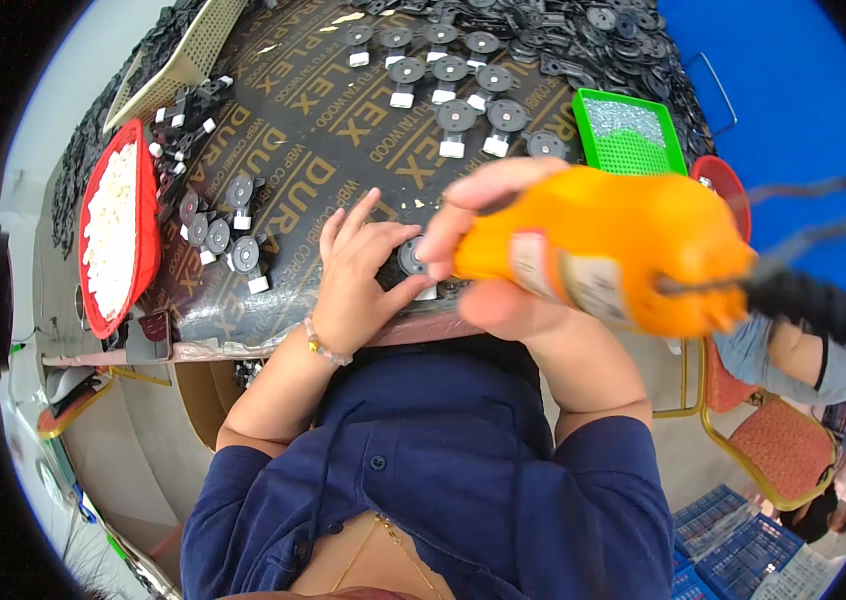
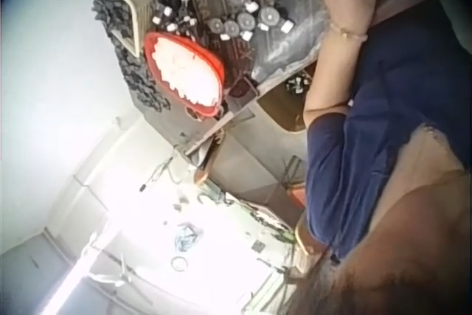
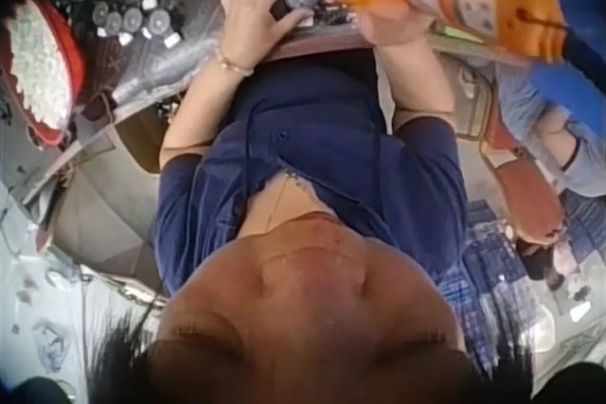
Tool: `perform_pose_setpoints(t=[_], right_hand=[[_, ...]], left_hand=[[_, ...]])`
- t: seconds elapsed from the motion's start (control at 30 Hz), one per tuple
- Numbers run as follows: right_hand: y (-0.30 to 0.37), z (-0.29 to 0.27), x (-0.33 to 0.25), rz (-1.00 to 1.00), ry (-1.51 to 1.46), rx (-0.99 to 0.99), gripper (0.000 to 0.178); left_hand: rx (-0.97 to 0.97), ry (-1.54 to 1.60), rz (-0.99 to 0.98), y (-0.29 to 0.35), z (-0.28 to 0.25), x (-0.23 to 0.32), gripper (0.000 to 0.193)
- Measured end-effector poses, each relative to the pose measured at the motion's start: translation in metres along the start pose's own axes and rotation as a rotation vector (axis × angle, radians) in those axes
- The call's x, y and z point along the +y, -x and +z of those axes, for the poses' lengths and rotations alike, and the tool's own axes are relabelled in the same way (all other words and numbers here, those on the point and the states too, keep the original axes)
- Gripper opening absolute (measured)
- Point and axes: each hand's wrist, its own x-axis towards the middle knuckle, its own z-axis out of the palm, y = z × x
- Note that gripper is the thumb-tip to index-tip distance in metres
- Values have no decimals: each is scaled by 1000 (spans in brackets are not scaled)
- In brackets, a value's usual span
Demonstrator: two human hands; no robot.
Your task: Assembling small components at a workbench using a handheld soldering tool.
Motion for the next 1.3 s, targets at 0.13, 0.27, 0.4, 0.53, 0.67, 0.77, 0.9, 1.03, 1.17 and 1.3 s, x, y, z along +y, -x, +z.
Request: perform_pose_setpoints(t=[0.13, 0.27, 0.4, 0.53, 0.67, 0.77, 0.9, 1.03, 1.17, 1.3], right_hand=[[-13, 15, 16, 85, -1, -82, 74], [-16, 20, 20, 134, -12, -36, 73], [-16, 19, 21, 156, -24, -68, 70], [-19, 27, 22, 180, -21, -60, 67], [-18, 32, 21, 179, -9, -73, 65], [-12, 26, 27, 146, -53, 55, 68], [-15, -20, 11, 11, -40, 63, 78], [-3, -80, -52, -204, 448, 304, 64], [20, -121, -60, -147, 614, 428, 53], [35, -129, -51, -177, 531, 441, 52]], left_hand=[[-3, 6, 9, -1, -1, 1, 51], [2, 24, -2, 1, -2, 1, 52], [6, 33, 9, 0, 0, 0, 53], [11, 35, 10, 0, 1, -2, 53], [9, 7, 22, 1, 1, -1, 53], [-12, 22, 28, -2, 0, 2, 52], [12, 8, 37, 1, 2, -3, 49], [32, -6, 46, 3, 1, 0, 48], [21, -23, 37, -1, 4, 3, 48], [5, -50, 38, -2, 2, 4, 50]])
